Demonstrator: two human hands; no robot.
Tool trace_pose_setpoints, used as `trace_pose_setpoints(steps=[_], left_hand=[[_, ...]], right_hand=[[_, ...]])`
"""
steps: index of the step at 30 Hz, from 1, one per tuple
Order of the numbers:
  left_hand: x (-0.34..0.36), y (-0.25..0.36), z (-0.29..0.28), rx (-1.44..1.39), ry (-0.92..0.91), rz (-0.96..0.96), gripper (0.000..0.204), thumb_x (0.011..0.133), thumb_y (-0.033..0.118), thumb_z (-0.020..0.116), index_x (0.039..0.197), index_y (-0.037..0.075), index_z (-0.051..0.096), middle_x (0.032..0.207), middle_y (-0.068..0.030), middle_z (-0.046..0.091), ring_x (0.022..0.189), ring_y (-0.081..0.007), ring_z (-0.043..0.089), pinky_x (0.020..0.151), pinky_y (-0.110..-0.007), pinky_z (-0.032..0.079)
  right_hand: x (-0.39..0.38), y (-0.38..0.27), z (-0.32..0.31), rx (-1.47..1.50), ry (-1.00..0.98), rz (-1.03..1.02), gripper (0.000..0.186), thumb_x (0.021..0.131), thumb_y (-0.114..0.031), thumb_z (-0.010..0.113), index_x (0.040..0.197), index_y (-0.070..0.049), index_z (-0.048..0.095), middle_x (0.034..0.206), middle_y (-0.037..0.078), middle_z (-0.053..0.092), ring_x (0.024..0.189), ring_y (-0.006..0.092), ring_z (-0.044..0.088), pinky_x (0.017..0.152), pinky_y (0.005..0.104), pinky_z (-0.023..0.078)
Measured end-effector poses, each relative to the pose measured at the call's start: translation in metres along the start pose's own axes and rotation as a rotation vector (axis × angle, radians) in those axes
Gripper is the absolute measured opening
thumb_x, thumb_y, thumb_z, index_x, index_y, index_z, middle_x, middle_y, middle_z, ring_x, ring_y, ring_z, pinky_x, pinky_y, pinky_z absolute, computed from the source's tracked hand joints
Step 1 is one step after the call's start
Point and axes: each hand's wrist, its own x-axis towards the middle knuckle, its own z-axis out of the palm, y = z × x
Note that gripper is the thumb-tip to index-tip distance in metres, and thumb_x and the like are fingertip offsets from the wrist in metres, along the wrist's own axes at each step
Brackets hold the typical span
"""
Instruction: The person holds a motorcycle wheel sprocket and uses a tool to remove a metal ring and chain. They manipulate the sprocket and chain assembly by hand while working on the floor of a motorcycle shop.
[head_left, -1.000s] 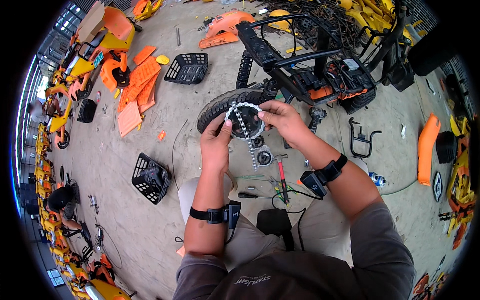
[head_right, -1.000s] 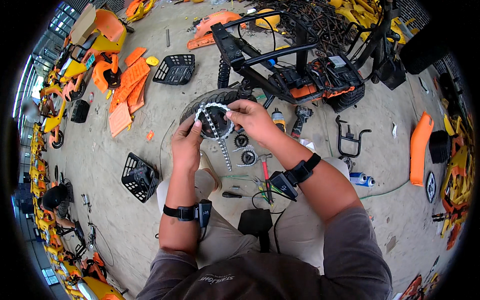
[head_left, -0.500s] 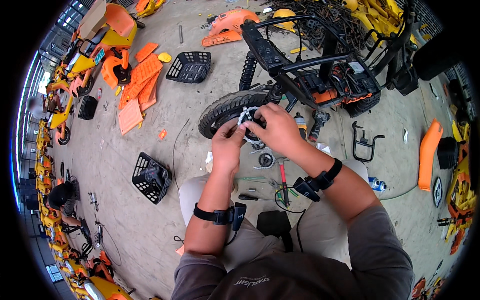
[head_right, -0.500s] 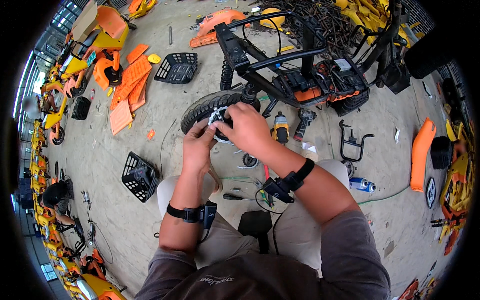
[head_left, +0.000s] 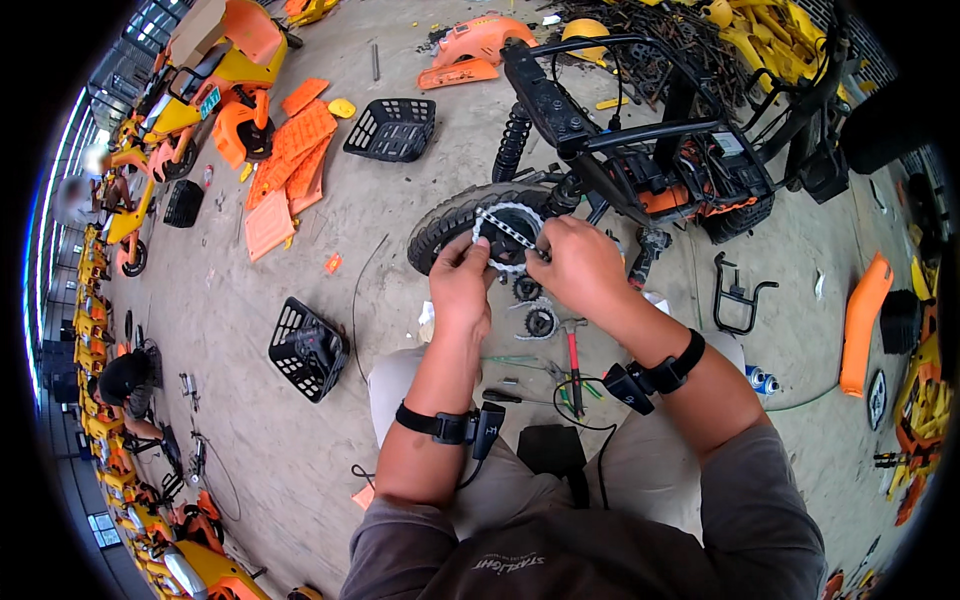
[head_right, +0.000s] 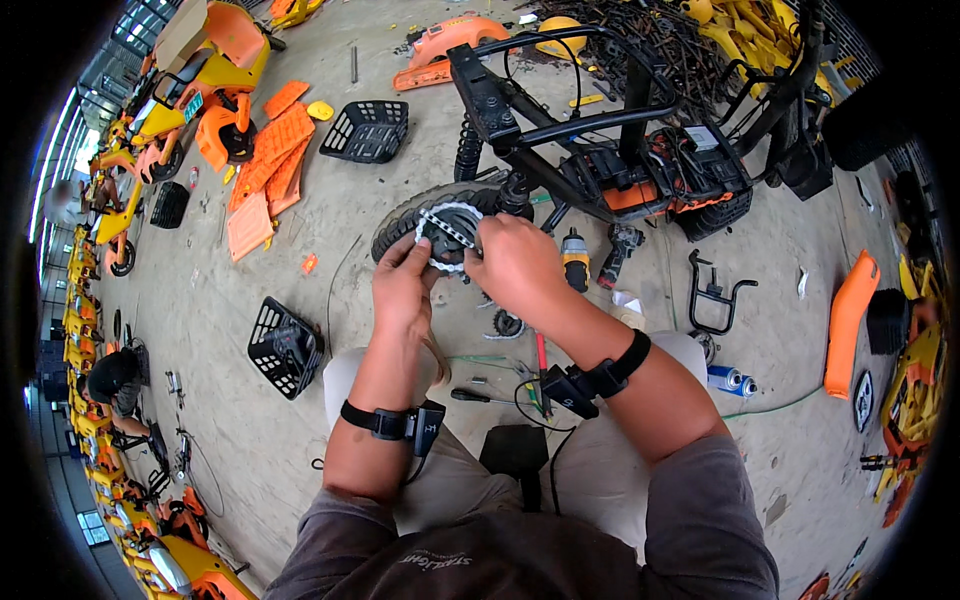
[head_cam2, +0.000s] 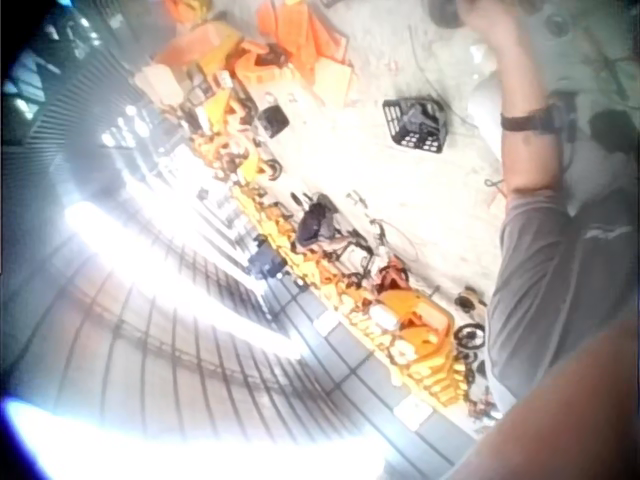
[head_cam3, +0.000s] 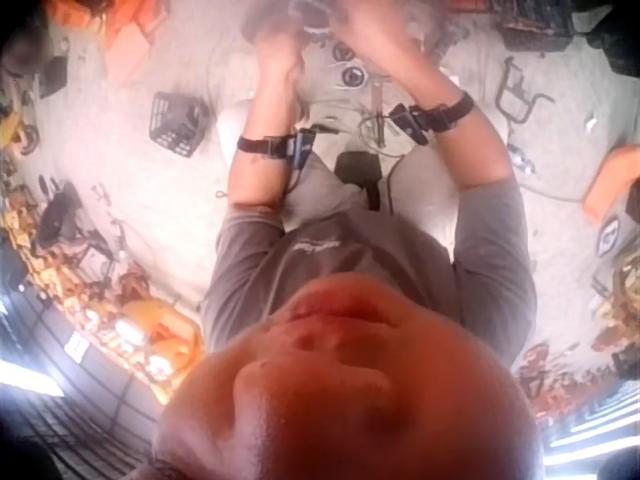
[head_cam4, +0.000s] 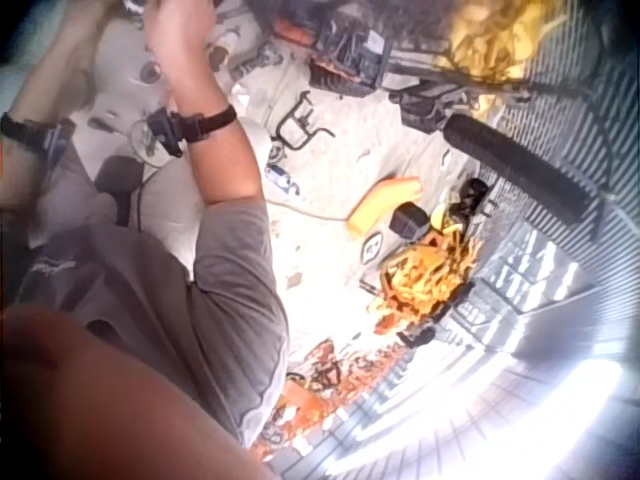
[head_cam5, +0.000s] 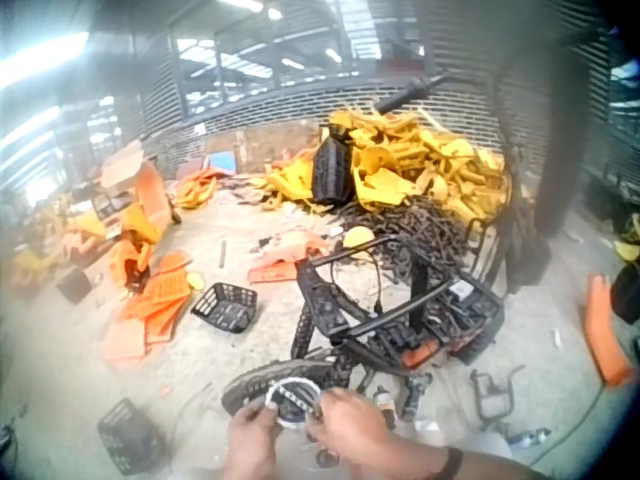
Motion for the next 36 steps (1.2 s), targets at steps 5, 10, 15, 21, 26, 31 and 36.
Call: trace_pose_setpoints(steps=[5, 10, 15, 21, 26, 31, 36], left_hand=[[-0.004, 0.017, -0.012, -0.071, 0.057, -0.002, 0.023, 0.099, 0.009, 0.063, 0.118, -0.003, 0.062, 0.101, -0.0067, 0.069, 0.085, -0.0140, 0.068, 0.065, -0.024, 0.055], [-0.007, 0.022, -0.022, -0.134, 0.037, 0.023, 0.025, 0.098, 0.008, 0.064, 0.119, -0.004, 0.061, 0.102, -0.0084, 0.068, 0.085, -0.0159, 0.069, 0.069, -0.026, 0.057], [-0.010, 0.013, -0.021, -0.164, -0.010, 0.037, 0.030, 0.098, 0.009, 0.065, 0.125, -0.002, 0.058, 0.106, -0.0090, 0.067, 0.090, -0.0175, 0.068, 0.070, -0.027, 0.058], [-0.014, 0.003, -0.024, -0.179, -0.091, 0.022, 0.028, 0.099, 0.009, 0.063, 0.125, 0.000, 0.058, 0.105, -0.0059, 0.067, 0.091, -0.0146, 0.067, 0.070, -0.026, 0.056], [-0.019, 0.003, -0.012, -0.168, -0.042, -0.016, 0.029, 0.100, 0.009, 0.061, 0.127, -0.002, 0.057, 0.109, -0.0079, 0.068, 0.096, -0.0177, 0.067, 0.082, -0.031, 0.057], [-0.009, 0.000, -0.020, -0.217, -0.060, -0.053, 0.031, 0.100, 0.008, 0.060, 0.128, -0.003, 0.056, 0.112, -0.0092, 0.067, 0.100, -0.0184, 0.067, 0.088, -0.033, 0.057], [0.002, -0.006, -0.020, -0.068, -0.108, -0.100, 0.040, 0.098, 0.015, 0.066, 0.133, -0.001, 0.054, 0.109, -0.0064, 0.067, 0.097, -0.0156, 0.067, 0.081, -0.032, 0.059]], right_hand=[[-0.012, 0.004, -0.004, 0.059, -0.044, -0.025, 0.021, 0.081, -0.020, 0.074, 0.081, -0.002, 0.063, 0.084, 0.014, 0.065, 0.083, 0.0355, 0.065, 0.071, 0.0461, 0.053], [-0.018, 0.014, -0.008, 0.029, -0.115, -0.079, 0.020, 0.083, -0.020, 0.074, 0.086, -0.002, 0.065, 0.085, 0.013, 0.065, 0.083, 0.0342, 0.065, 0.072, 0.0444, 0.052], [-0.021, 0.018, -0.012, -0.008, -0.195, -0.070, 0.024, 0.084, -0.023, 0.075, 0.092, -0.003, 0.065, 0.090, 0.014, 0.066, 0.087, 0.0341, 0.065, 0.074, 0.0436, 0.052], [-0.004, -0.010, -0.005, 0.083, 0.136, -0.148, 0.028, 0.083, -0.019, 0.078, 0.103, -0.003, 0.068, 0.103, 0.015, 0.066, 0.100, 0.0355, 0.063, 0.086, 0.0430, 0.051], [0.005, -0.007, 0.003, -0.096, 0.392, -0.332, 0.035, 0.082, -0.017, 0.078, 0.114, -0.005, 0.070, 0.104, 0.019, 0.065, 0.098, 0.0367, 0.062, 0.087, 0.0430, 0.051], [0.017, 0.026, 0.046, 0.749, -0.062, 0.074, 0.038, 0.082, -0.009, 0.076, 0.119, -0.005, 0.070, 0.105, 0.014, 0.066, 0.085, 0.0265, 0.062, 0.078, 0.0337, 0.051], [0.023, 0.022, 0.026, 0.610, -0.078, 0.005, 0.037, 0.082, -0.005, 0.076, 0.119, -0.006, 0.070, 0.095, 0.008, 0.066, 0.075, 0.0163, 0.053, 0.069, 0.0303, 0.048]])
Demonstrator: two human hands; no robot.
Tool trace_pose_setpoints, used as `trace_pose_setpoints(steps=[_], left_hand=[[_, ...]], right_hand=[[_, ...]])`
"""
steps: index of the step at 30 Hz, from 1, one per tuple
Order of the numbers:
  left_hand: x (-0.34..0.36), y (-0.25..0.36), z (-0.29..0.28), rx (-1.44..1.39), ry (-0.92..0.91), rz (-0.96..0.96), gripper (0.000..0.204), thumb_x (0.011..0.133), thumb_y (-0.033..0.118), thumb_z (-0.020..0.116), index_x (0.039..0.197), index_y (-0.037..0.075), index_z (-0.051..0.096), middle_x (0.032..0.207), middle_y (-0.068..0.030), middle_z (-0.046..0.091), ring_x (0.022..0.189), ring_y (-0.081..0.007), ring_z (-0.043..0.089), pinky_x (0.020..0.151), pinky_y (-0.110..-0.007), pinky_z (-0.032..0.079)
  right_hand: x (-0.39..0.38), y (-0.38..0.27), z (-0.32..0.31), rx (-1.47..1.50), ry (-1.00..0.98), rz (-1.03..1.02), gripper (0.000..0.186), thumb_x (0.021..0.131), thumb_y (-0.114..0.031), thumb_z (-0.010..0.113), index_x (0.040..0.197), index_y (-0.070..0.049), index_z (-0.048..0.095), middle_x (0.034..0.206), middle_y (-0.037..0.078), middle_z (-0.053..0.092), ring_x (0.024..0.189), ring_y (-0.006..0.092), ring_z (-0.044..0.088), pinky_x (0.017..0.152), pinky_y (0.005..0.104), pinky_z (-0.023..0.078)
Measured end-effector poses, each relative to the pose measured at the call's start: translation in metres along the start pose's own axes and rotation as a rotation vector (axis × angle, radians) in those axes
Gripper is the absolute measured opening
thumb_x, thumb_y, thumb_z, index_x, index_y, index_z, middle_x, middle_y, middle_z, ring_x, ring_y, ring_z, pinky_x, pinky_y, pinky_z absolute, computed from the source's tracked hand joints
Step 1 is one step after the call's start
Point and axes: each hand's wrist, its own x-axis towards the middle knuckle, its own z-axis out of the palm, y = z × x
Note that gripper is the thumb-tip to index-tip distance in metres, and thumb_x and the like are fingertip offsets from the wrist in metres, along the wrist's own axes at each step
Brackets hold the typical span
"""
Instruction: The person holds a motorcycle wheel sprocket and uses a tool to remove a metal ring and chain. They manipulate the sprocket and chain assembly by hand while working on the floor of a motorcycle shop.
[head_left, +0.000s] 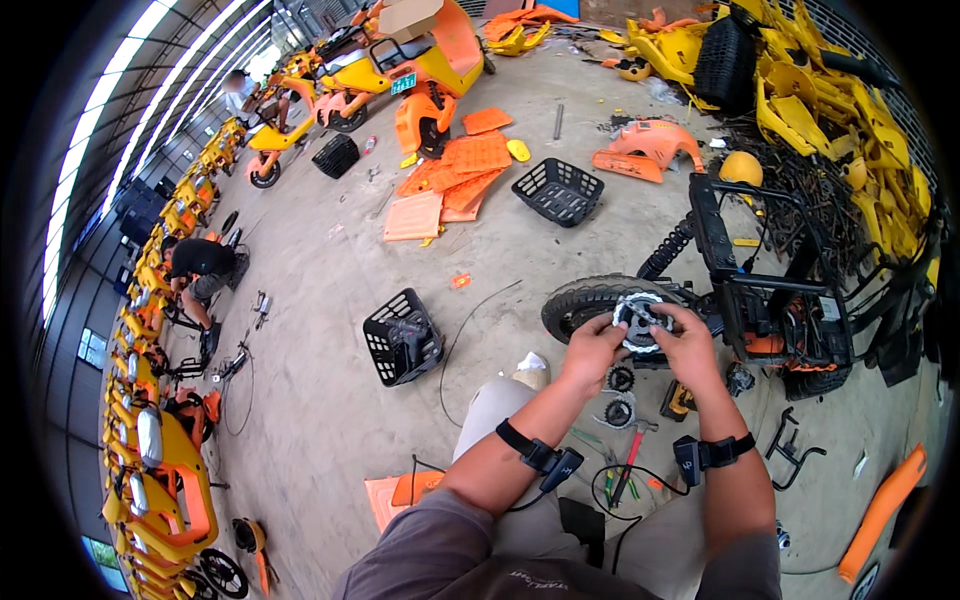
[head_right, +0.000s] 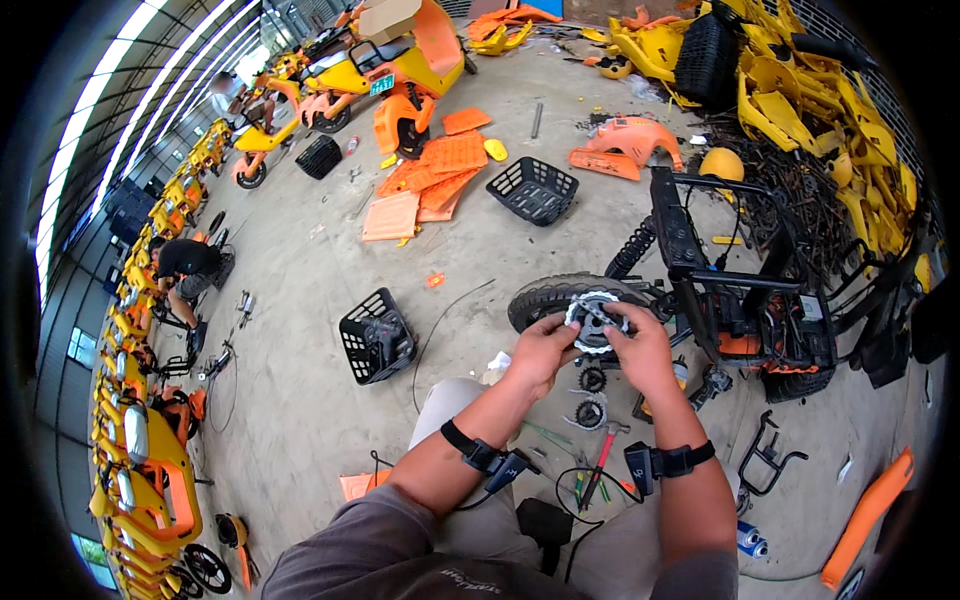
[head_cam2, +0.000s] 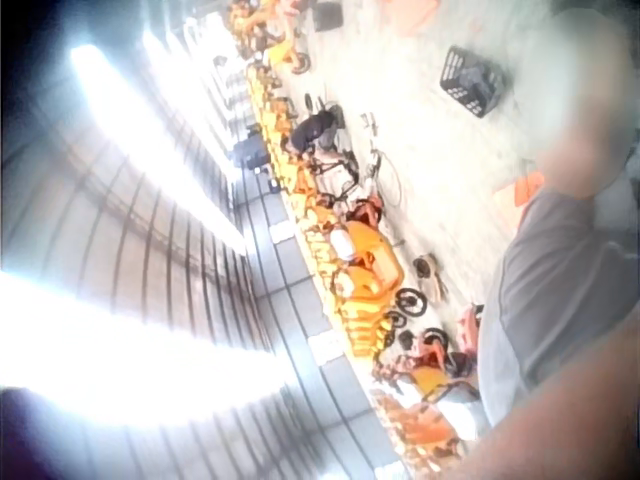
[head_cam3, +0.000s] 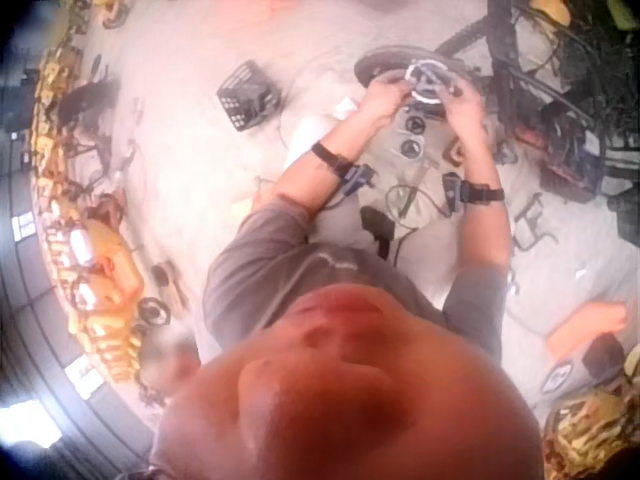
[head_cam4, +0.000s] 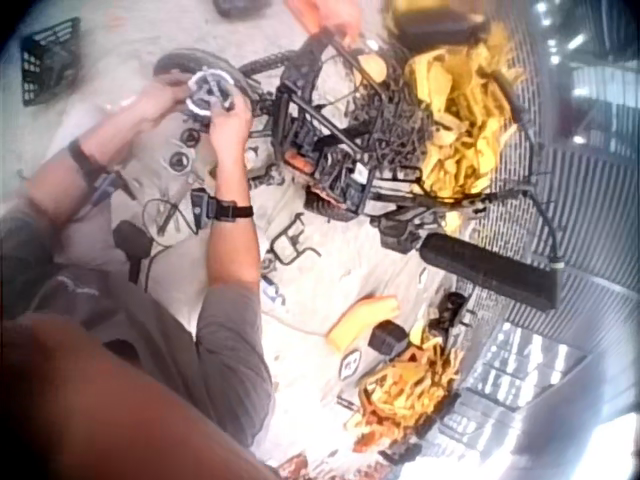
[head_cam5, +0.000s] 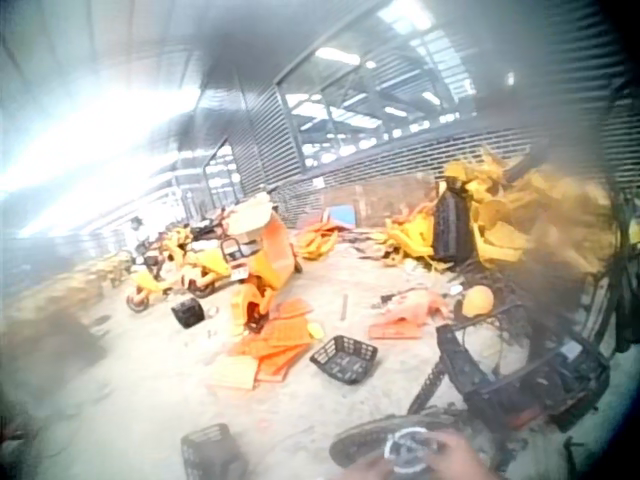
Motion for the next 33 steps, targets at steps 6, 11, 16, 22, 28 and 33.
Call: trace_pose_setpoints(steps=[6, 11, 16, 22, 28, 33], left_hand=[[-0.021, 0.012, 0.021, 0.043, 0.019, -0.026, 0.057, 0.097, 0.021, 0.069, 0.143, -0.001, 0.043, 0.106, -0.0068, 0.067, 0.096, -0.0153, 0.067, 0.080, -0.032, 0.061], [-0.008, -0.005, 0.018, -0.003, -0.064, -0.088, 0.037, 0.098, 0.028, 0.068, 0.119, -0.001, 0.061, 0.105, -0.0074, 0.067, 0.093, -0.0157, 0.068, 0.079, -0.030, 0.061], [-0.024, 0.001, 0.024, 0.275, -0.074, -0.020, 0.031, 0.099, 0.026, 0.066, 0.113, -0.002, 0.061, 0.099, -0.0087, 0.069, 0.092, -0.0153, 0.069, 0.073, -0.030, 0.060], [-0.032, -0.001, 0.020, 0.288, -0.094, 0.041, 0.025, 0.101, 0.022, 0.063, 0.104, -0.002, 0.056, 0.094, -0.0123, 0.068, 0.074, -0.0177, 0.071, 0.061, -0.032, 0.059], [-0.032, -0.003, 0.021, 0.120, -0.094, 0.069, 0.023, 0.102, 0.020, 0.060, 0.106, -0.002, 0.057, 0.093, -0.0110, 0.068, 0.074, -0.0181, 0.070, 0.063, -0.031, 0.060], [-0.020, -0.011, 0.019, 0.220, -0.054, 0.165, 0.024, 0.101, 0.020, 0.062, 0.106, -0.003, 0.058, 0.091, -0.0100, 0.068, 0.074, -0.0158, 0.069, 0.063, -0.031, 0.060]], right_hand=[[0.007, -0.004, -0.006, 0.157, -0.026, 0.209, 0.030, 0.086, -0.001, 0.072, 0.115, -0.004, 0.070, 0.070, -0.004, 0.054, 0.062, 0.0046, 0.044, 0.055, 0.0231, 0.039], [0.002, -0.017, -0.015, -0.072, -0.076, 0.140, 0.033, 0.083, -0.001, 0.071, 0.116, -0.006, 0.071, 0.103, 0.007, 0.066, 0.083, 0.0146, 0.057, 0.074, 0.0294, 0.048], [-0.003, -0.008, -0.022, -0.085, -0.079, 0.032, 0.030, 0.084, 0.000, 0.070, 0.113, -0.004, 0.070, 0.100, 0.007, 0.067, 0.080, 0.0137, 0.058, 0.072, 0.0282, 0.048], [-0.013, -0.012, -0.020, 0.018, -0.114, 0.132, 0.025, 0.090, 0.000, 0.068, 0.115, -0.002, 0.067, 0.083, -0.001, 0.061, 0.071, 0.0052, 0.050, 0.063, 0.0233, 0.042], [-0.014, -0.021, -0.014, -0.236, -0.027, -0.034, 0.022, 0.089, -0.006, 0.071, 0.109, -0.001, 0.069, 0.104, 0.012, 0.069, 0.091, 0.0227, 0.066, 0.080, 0.0325, 0.052], [-0.013, -0.027, -0.009, -0.543, 0.093, -0.283, 0.023, 0.085, -0.013, 0.074, 0.105, -0.001, 0.071, 0.123, 0.018, 0.064, 0.116, 0.0372, 0.059, 0.100, 0.0436, 0.045]])
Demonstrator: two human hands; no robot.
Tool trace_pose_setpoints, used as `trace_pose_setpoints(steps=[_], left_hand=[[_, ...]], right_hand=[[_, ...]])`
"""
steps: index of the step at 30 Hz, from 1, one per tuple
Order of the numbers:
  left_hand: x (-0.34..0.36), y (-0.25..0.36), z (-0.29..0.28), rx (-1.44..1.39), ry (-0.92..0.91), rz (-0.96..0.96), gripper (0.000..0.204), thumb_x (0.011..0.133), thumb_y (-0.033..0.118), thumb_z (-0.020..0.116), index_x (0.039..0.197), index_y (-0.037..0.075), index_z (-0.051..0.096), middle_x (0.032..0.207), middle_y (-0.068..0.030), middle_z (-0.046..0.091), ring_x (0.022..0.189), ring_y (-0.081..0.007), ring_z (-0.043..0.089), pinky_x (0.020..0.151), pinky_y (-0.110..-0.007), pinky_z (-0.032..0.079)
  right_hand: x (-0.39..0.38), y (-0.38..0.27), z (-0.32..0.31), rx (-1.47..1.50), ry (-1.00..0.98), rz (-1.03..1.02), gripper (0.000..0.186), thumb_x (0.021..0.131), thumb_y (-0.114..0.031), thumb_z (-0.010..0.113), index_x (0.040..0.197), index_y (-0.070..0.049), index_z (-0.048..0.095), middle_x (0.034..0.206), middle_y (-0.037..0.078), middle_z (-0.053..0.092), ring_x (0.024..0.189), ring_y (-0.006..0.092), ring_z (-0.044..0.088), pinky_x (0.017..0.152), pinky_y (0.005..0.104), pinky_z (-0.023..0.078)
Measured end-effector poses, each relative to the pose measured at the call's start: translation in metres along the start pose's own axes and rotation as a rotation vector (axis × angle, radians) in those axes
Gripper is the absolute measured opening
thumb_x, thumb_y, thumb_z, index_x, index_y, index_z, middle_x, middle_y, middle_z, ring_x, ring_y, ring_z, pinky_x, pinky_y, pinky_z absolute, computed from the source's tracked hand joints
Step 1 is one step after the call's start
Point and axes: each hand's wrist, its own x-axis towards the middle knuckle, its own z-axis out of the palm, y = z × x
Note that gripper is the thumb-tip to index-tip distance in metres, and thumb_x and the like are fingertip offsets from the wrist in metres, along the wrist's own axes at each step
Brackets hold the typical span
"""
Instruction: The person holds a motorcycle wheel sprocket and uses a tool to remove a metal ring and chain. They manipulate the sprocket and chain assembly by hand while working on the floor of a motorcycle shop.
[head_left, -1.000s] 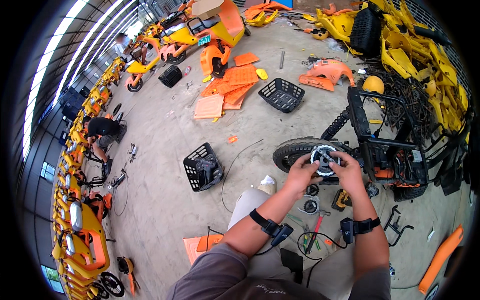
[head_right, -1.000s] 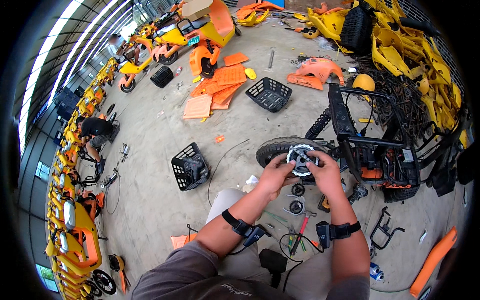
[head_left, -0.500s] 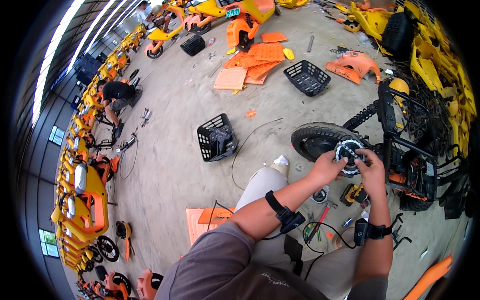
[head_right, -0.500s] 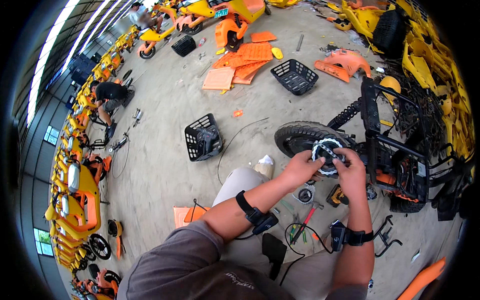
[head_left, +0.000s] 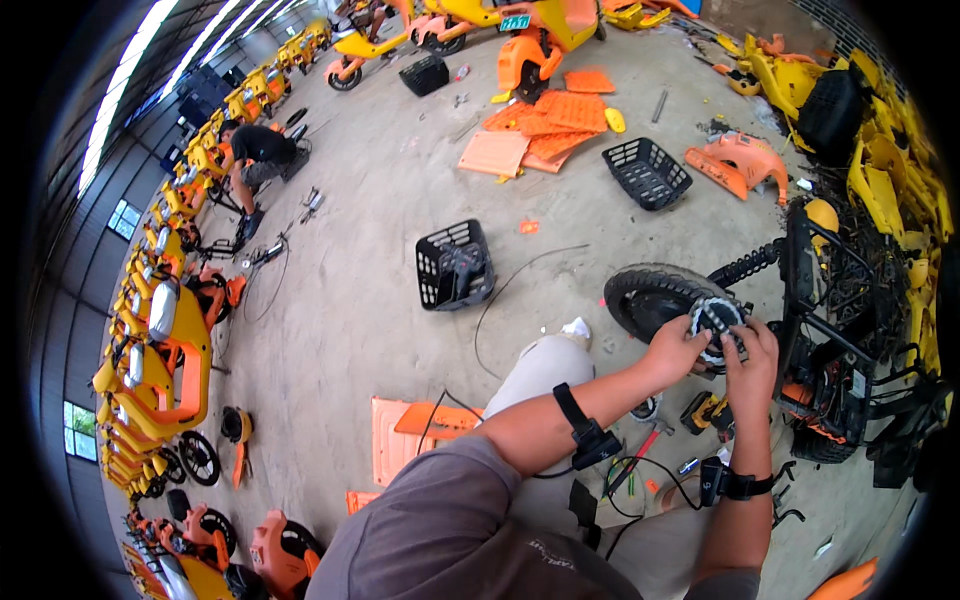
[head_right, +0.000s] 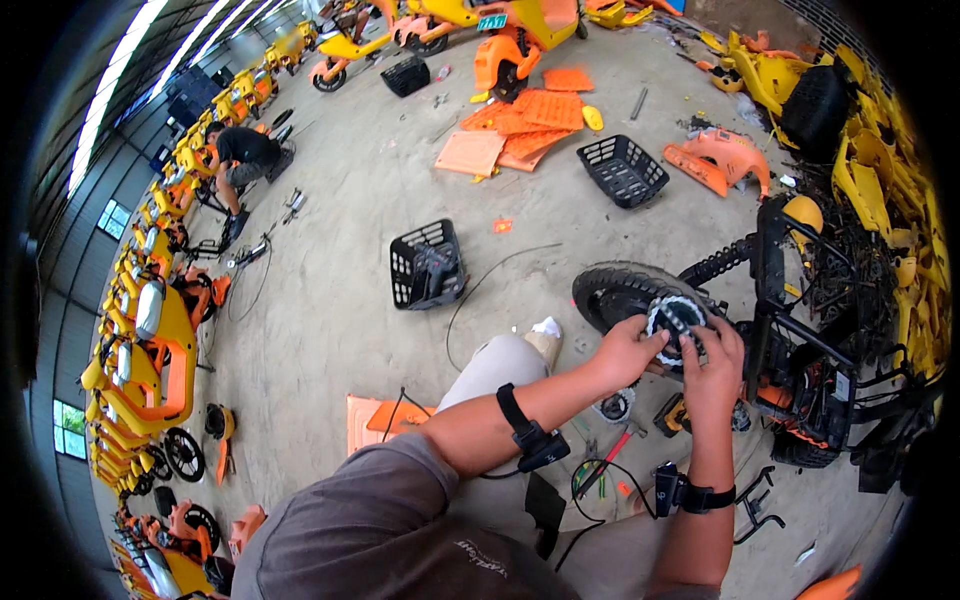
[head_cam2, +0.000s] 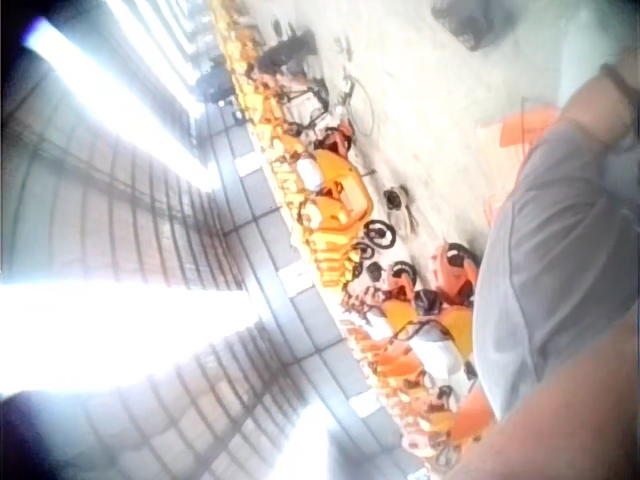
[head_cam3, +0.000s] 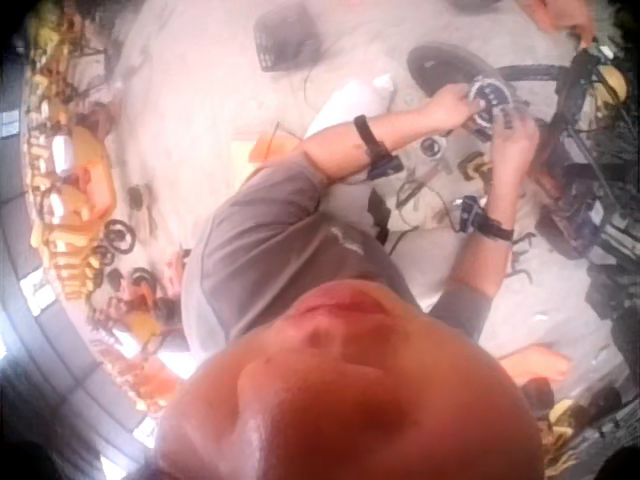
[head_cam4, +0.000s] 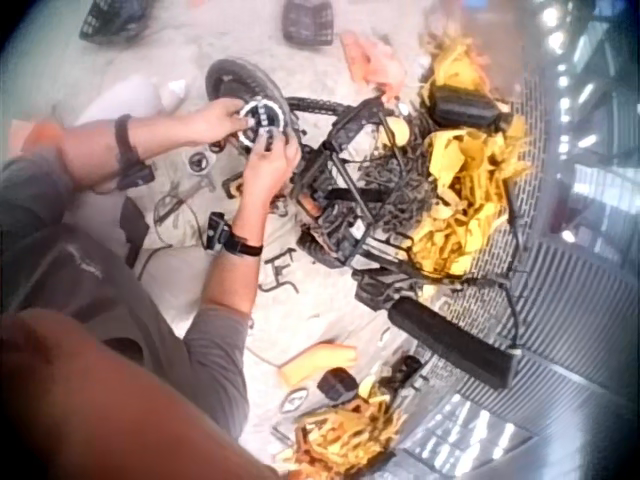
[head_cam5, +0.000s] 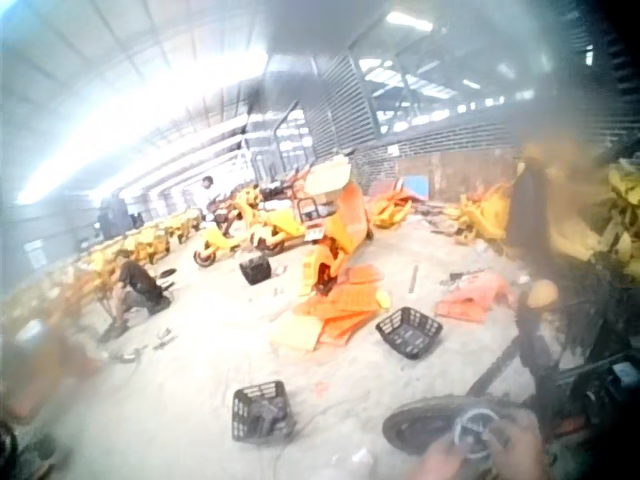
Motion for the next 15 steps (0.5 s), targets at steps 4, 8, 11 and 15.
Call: trace_pose_setpoints(steps=[4, 8, 11, 15], left_hand=[[0.002, 0.012, 0.002, 0.102, -0.005, 0.039, 0.024, 0.101, 0.020, 0.062, 0.107, -0.003, 0.059, 0.093, -0.0092, 0.069, 0.080, -0.0142, 0.068, 0.067, -0.031, 0.060], [0.016, 0.001, -0.006, -0.103, -0.025, -0.025, 0.025, 0.102, 0.019, 0.059, 0.114, -0.002, 0.060, 0.100, -0.0107, 0.071, 0.082, -0.0171, 0.070, 0.071, -0.031, 0.060], [0.031, 0.005, -0.008, -0.169, -0.003, -0.084, 0.025, 0.103, 0.019, 0.058, 0.116, -0.002, 0.059, 0.102, -0.0120, 0.071, 0.084, -0.0198, 0.071, 0.072, -0.032, 0.061], [0.056, 0.015, -0.003, -0.164, -0.008, 0.024, 0.029, 0.103, 0.022, 0.058, 0.117, -0.004, 0.058, 0.105, -0.0130, 0.070, 0.092, -0.0220, 0.071, 0.077, -0.034, 0.062]], right_hand=[[0.011, -0.002, 0.000, -0.041, 0.016, -0.040, 0.019, 0.083, -0.012, 0.075, 0.098, -0.001, 0.071, 0.120, 0.017, 0.064, 0.114, 0.0379, 0.058, 0.098, 0.0449, 0.046], [0.021, -0.012, 0.003, -0.066, 0.047, -0.097, 0.015, 0.083, -0.010, 0.074, 0.095, -0.001, 0.071, 0.117, 0.014, 0.065, 0.112, 0.0367, 0.059, 0.096, 0.0451, 0.047], [0.026, -0.005, 0.002, -0.062, 0.080, -0.114, 0.016, 0.082, -0.009, 0.074, 0.094, -0.001, 0.071, 0.115, 0.015, 0.066, 0.111, 0.0368, 0.059, 0.096, 0.0448, 0.048], [0.035, 0.006, -0.016, 0.006, 0.155, -0.099, 0.016, 0.081, -0.009, 0.075, 0.094, -0.001, 0.071, 0.112, 0.015, 0.067, 0.109, 0.0370, 0.061, 0.096, 0.0442, 0.048]])
